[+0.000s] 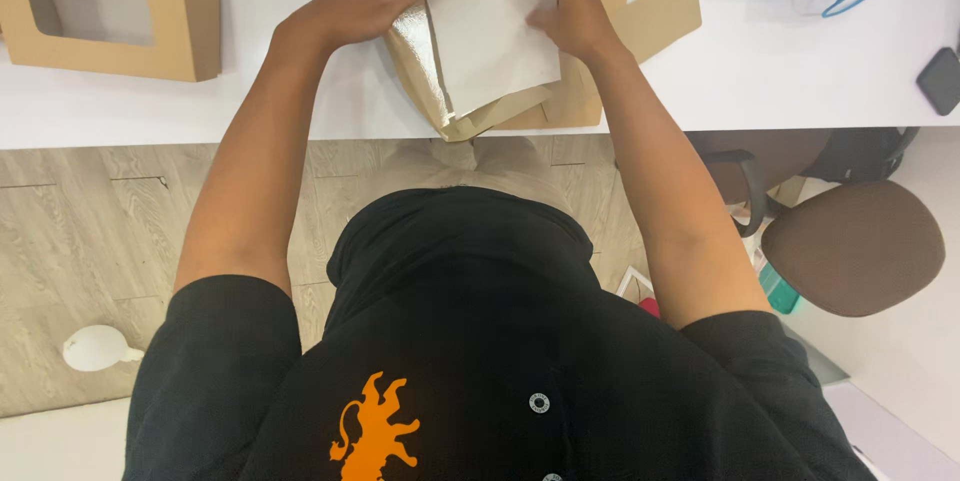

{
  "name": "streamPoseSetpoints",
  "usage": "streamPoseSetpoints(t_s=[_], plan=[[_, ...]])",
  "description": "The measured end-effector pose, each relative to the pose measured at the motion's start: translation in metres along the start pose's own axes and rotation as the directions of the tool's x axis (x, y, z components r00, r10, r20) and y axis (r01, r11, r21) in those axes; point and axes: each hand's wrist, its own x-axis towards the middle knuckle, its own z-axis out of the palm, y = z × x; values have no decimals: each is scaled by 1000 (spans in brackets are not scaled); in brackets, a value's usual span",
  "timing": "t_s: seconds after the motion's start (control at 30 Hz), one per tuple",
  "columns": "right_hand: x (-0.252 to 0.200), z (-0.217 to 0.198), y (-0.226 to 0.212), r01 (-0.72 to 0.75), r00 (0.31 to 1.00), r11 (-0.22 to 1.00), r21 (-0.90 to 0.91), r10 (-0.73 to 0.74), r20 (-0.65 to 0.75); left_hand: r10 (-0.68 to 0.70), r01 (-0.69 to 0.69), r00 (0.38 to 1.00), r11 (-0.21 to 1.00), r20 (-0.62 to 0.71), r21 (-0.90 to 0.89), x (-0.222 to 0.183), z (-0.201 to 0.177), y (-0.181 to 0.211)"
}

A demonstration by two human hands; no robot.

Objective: The person assembles a cardboard bakery box by hand, folding the flaps and tucking in the tabs until the box is formed.

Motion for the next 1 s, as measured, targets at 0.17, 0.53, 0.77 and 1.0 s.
streamPoseSetpoints(t_s=[0.17, 0.53, 0.77, 1.0], plan=[[10, 38, 2, 231, 958, 964, -135, -249, -140, 35, -35, 999, 998, -9, 53, 4, 4, 5], [-117, 11, 28, 39, 745, 960, 278, 158, -648, -25, 20, 987, 999, -157, -30, -18, 58, -15], [-105, 33, 44, -425, 684, 672, 607, 677, -271, 88, -128, 872, 990, -482, -51, 66, 49, -22], [-106, 36, 98, -457, 635, 750, 477, 651, -416, 108, 36, 882, 955, -458, 295, 91, 78, -25]])
